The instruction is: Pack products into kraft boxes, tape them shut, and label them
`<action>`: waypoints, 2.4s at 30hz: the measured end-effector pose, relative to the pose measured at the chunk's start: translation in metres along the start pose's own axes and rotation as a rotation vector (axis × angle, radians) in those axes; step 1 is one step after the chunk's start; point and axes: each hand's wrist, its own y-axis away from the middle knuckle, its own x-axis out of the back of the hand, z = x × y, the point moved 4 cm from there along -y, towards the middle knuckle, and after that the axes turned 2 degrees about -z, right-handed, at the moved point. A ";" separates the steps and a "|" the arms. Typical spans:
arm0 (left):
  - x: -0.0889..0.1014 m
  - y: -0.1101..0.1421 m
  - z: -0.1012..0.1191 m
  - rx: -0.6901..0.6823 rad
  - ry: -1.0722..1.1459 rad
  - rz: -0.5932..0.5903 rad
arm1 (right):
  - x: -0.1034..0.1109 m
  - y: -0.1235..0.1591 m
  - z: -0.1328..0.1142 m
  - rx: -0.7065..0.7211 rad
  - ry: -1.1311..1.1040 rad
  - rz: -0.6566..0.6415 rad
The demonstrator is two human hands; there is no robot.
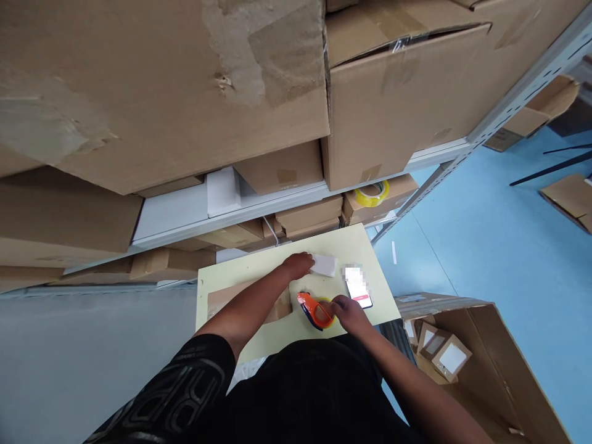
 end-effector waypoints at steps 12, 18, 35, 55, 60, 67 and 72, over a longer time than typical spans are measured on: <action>0.034 0.028 0.042 -0.158 -0.033 0.471 | 0.015 -0.058 -0.027 0.165 0.434 0.384; 0.035 0.022 0.051 -0.020 0.189 0.706 | 0.022 -0.080 -0.034 0.080 0.394 0.404; -0.019 -0.033 0.054 0.155 0.187 0.154 | 0.050 -0.052 -0.010 -0.042 0.223 0.508; -0.027 -0.038 0.064 0.226 0.282 0.104 | 0.047 -0.001 0.049 -0.226 -0.312 0.446; -0.022 -0.036 0.064 0.271 0.430 0.115 | 0.053 0.035 0.033 -0.057 -0.142 0.466; 0.000 0.014 0.047 0.305 0.754 0.256 | 0.060 0.049 -0.038 0.306 0.317 0.592; 0.003 0.098 0.037 0.294 1.774 0.460 | 0.041 0.042 -0.081 0.549 0.382 0.507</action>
